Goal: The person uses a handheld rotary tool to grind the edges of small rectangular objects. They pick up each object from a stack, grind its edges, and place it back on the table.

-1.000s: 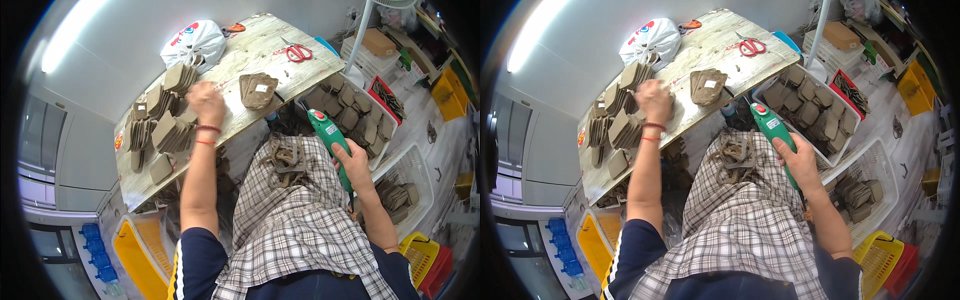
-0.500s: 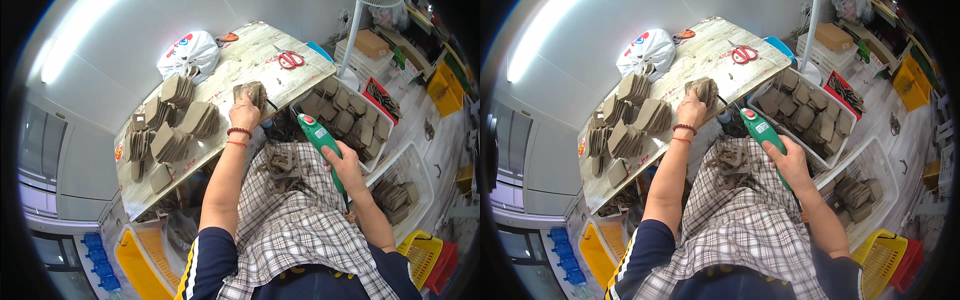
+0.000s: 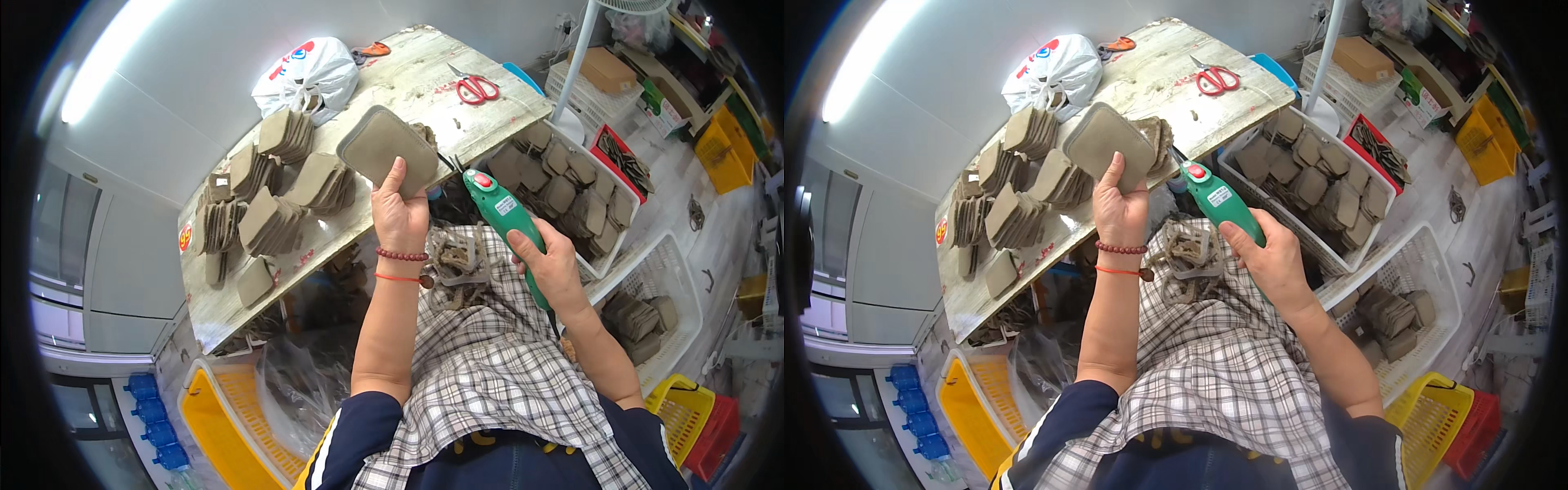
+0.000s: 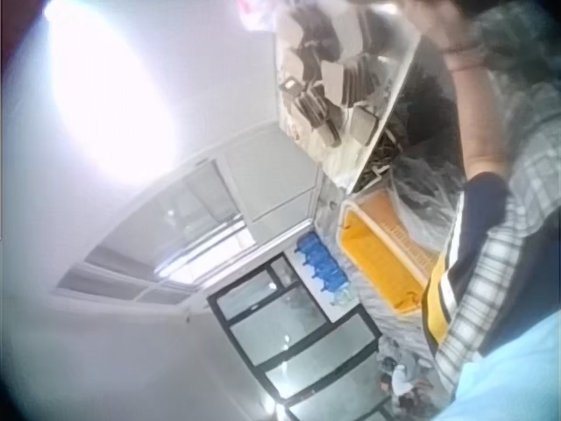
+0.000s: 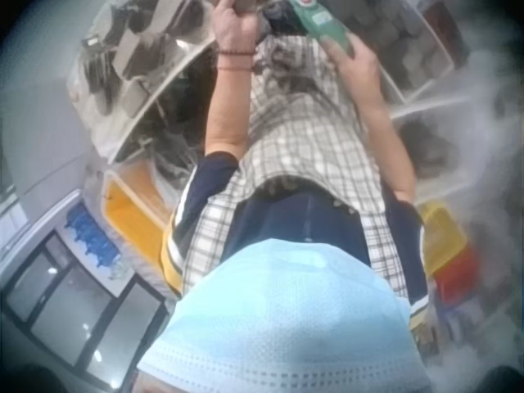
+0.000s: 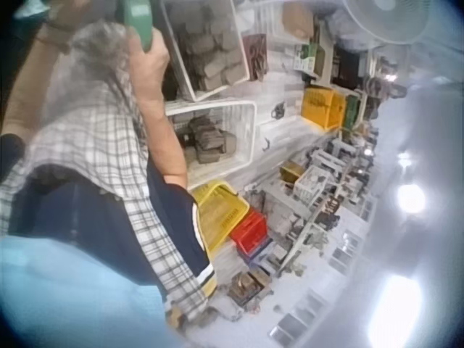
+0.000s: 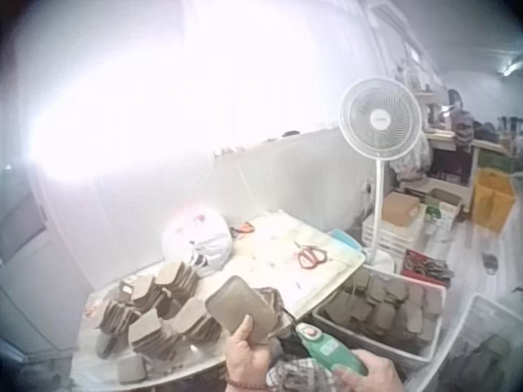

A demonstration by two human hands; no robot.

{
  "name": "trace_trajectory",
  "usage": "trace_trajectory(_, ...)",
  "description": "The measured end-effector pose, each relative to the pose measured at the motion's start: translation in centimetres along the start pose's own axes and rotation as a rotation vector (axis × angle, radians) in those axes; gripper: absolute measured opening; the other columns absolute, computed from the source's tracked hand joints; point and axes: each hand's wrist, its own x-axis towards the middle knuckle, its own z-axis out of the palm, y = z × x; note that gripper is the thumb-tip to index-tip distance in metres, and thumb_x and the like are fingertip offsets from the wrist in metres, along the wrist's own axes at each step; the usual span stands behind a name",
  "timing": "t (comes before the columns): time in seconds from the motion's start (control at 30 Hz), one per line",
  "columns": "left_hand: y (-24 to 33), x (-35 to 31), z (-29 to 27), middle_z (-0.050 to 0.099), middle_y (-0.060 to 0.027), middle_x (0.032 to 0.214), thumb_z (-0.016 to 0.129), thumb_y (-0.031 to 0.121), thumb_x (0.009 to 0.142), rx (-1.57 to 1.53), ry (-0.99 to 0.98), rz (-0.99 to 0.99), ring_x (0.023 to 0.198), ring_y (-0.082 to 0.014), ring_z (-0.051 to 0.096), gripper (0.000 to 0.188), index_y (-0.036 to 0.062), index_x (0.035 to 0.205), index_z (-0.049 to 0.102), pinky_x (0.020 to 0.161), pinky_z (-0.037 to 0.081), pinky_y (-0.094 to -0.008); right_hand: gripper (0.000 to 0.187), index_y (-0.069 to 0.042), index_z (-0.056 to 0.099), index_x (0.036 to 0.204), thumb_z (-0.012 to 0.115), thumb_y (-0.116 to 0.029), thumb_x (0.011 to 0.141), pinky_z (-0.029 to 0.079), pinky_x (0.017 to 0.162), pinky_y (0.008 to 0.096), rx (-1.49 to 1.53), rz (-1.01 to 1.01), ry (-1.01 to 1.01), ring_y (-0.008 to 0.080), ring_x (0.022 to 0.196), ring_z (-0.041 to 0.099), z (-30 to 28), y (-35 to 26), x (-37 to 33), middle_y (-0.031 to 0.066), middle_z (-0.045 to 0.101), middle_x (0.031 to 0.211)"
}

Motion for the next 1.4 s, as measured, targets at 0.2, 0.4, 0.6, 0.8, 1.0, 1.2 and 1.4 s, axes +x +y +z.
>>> trace_trajectory(0.2, -1.7, -1.0, 0.0, 0.061, -0.0079, 0.114, 0.063, -0.003, 0.087, -0.117, 0.026, -0.14, 0.105, -0.0226, 0.06, 0.032, 0.0034, 0.118, 0.056, 0.094, 0.051, -0.038, 0.036, 0.001, 0.063, 0.098, 0.067, -0.034, 0.089, 0.043, 0.053, 0.0214, 0.011, 0.003, -0.006, 0.0048, 0.057, 0.05, -0.2, -0.1, -0.5, -0.0009, 0.056, 0.068)
trace_trajectory(0.4, -2.2, -1.9, 0.0, 0.062, -0.0072, 0.112, 0.061, -0.002, 0.088, -0.026, 0.027, -0.178, 0.103, -0.0224, 0.061, 0.03, 0.0039, 0.117, 0.056, 0.091, 0.052, -0.0381, 0.036, 0.001, 0.062, 0.098, 0.067, -0.034, 0.089, 0.043, 0.054, 0.0216, 0.028, -0.013, -0.013, 0.005, 0.058, 0.05, -0.5, -0.2, -0.6, -0.0007, 0.056, 0.068)
trace_trajectory(0.6, -2.5, -2.7, -1.0, 0.062, -0.0084, 0.113, 0.06, 0.001, 0.09, 0.101, -0.027, -0.245, 0.104, -0.0239, 0.061, 0.028, 0.0023, 0.118, 0.055, 0.092, 0.052, -0.041, 0.038, 0.001, 0.062, 0.098, 0.067, -0.036, 0.089, 0.043, 0.054, 0.0217, 0.022, -0.013, -0.006, 0.0054, 0.058, 0.05, -0.7, -0.5, -0.6, -0.0003, 0.056, 0.069)
trace_trajectory(0.8, -2.9, -4.4, -1.3, 0.062, -0.0084, 0.112, 0.059, 0.001, 0.09, 0.095, -0.094, -0.345, 0.104, -0.023, 0.062, 0.029, 0.0031, 0.119, 0.054, 0.093, 0.051, -0.039, 0.038, 0.001, 0.063, 0.098, 0.067, -0.036, 0.089, 0.044, 0.054, 0.0217, 0.034, -0.02, -0.006, 0.0055, 0.059, 0.051, -1.2, -0.4, -0.2, 0.0001, 0.057, 0.07)
trace_trajectory(1.0, -2.6, -5.6, -2.2, 0.063, -0.007, 0.111, 0.059, 0.001, 0.09, 0.178, -0.119, -0.438, 0.103, -0.0214, 0.062, 0.029, 0.0035, 0.118, 0.054, 0.091, 0.051, -0.0363, 0.038, 0.002, 0.063, 0.101, 0.067, -0.034, 0.089, 0.045, 0.055, 0.0219, 0.058, 0.007, -0.011, 0.0055, 0.06, 0.052, -1.9, -0.8, 0.0, 0.0003, 0.058, 0.072)
trace_trajectory(1.2, 0.3, -4.7, -3.3, 0.066, -0.0097, 0.107, 0.061, -0.003, 0.085, 0.293, -0.211, -0.581, 0.092, -0.0218, 0.067, 0.03, 0.0005, 0.114, 0.058, 0.077, 0.056, -0.038, 0.04, 0.003, 0.062, 0.105, 0.068, -0.033, 0.089, 0.046, 0.056, 0.0221, -0.003, 0.05, -0.107, 0.0052, 0.061, 0.052, -4.1, -1.3, -0.2, 0.0003, 0.058, 0.073)
trace_trajectory(1.4, 3.5, -2.8, -3.7, 0.066, -0.0108, 0.109, 0.062, -0.008, 0.081, 0.607, -0.315, -0.691, 0.095, -0.0197, 0.065, 0.04, -0.0006, 0.12, 0.057, 0.083, 0.054, -0.0349, 0.043, 0.002, 0.062, 0.11, 0.071, -0.033, 0.086, 0.045, 0.057, 0.0232, -0.159, 0.054, -0.203, 0.0061, 0.063, 0.054, -6.6, -0.6, -0.6, 0.0012, 0.059, 0.073)
